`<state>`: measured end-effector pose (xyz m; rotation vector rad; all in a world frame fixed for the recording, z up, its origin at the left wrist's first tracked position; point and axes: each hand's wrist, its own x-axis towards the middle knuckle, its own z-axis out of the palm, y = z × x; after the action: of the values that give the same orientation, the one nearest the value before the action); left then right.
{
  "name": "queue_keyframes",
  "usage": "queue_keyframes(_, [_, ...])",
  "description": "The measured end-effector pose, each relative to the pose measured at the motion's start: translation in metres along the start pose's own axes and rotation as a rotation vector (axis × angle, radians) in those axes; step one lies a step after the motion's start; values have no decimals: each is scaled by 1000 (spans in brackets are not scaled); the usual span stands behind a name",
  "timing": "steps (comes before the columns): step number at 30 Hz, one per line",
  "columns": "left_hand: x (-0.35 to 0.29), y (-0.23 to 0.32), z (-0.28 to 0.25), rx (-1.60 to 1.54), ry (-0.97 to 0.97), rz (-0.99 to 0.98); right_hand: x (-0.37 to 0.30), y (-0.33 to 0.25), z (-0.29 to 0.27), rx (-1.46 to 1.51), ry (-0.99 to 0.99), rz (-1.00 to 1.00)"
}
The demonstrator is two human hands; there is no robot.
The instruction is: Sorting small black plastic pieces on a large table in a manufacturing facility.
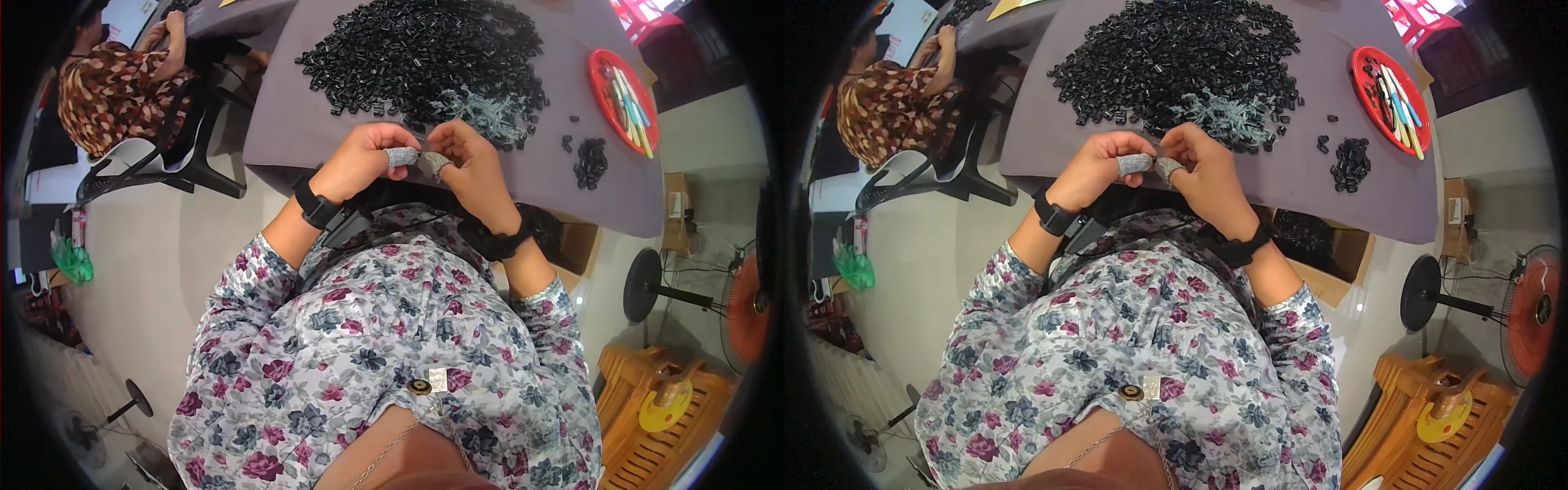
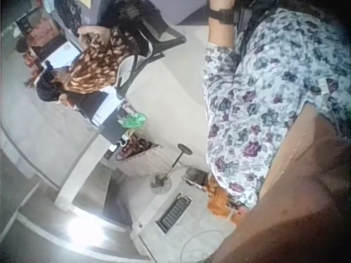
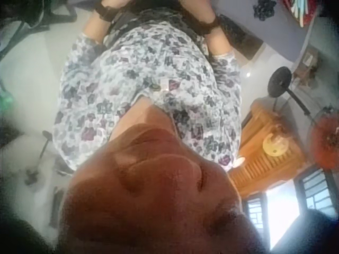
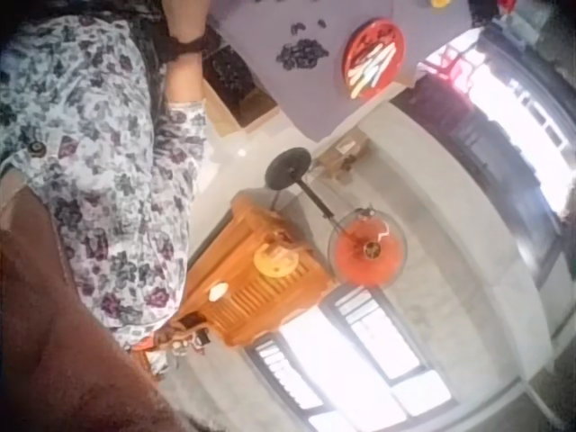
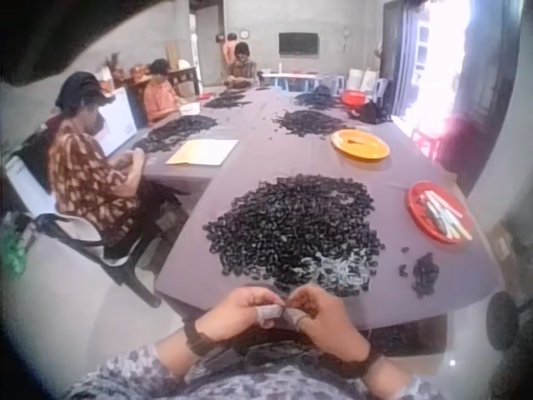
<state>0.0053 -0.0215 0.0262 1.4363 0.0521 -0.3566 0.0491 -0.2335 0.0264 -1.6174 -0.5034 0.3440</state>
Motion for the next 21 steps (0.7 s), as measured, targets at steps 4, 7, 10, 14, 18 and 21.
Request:
queue_keyframes(4, [1,-2,-1,15,-13,18,1,-1,-3,-14,-36,-3])
queue_keyframes(7, [0,-1,-1,3,-18,20,3,-2,-2,-29,-64,-16])
queue_keyframes(10, [-1,1,2,1,-7,16,3,-3,-3,-88,-83,-32])
queue_keyframes(14, [0,-2,1,26,-25,35,2,-5,-4,-140,-99,-39])
queue_keyframes(18, [1,-4,0,45,-27,41,2,-9,-3,-178,-120,-32])
queue_keyframes(21, [1,-7,0,59,-17,50,2,-14,-3,-225,-167,1])
